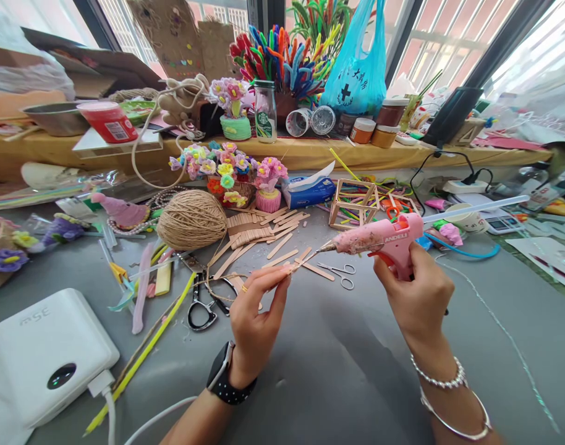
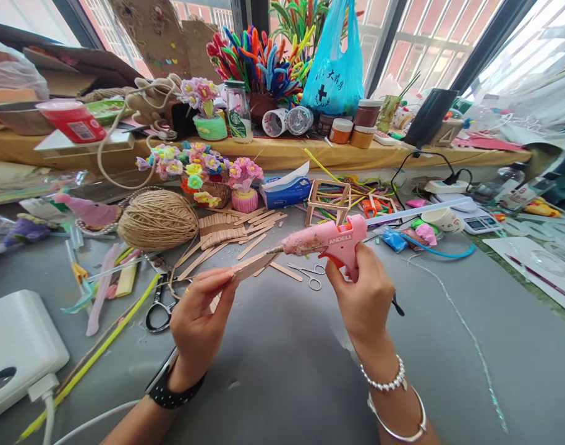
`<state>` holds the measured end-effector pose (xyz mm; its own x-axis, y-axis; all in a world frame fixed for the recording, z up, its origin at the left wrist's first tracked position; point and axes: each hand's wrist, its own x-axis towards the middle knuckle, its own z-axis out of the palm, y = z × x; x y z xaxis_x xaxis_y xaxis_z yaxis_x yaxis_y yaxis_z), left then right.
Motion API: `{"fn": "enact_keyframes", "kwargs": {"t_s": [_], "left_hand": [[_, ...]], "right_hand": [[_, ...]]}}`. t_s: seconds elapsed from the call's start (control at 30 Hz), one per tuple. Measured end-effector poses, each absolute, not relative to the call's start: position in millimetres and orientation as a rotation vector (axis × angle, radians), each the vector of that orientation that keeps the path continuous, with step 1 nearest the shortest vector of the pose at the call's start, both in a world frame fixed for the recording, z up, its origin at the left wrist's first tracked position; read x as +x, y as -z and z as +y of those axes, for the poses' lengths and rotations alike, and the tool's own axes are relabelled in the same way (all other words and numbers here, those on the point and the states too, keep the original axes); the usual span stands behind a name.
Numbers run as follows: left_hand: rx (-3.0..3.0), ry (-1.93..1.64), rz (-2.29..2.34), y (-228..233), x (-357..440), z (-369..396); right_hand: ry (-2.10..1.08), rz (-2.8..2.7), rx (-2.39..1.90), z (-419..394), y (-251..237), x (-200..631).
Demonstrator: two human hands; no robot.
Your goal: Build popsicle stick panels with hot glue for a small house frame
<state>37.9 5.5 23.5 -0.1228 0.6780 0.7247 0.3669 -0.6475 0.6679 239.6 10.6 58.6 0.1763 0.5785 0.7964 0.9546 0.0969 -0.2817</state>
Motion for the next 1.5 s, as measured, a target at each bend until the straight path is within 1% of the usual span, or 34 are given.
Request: {"fn": "enact_keyframes", "kwargs": {"t_s": [1.5], "left_hand": [[1.883,-1.844,1.203,-23.1,37.2,5.2]], "right_hand": [[0.504,-1.483,-1.645,12.8,-58.7,241.5]]}}
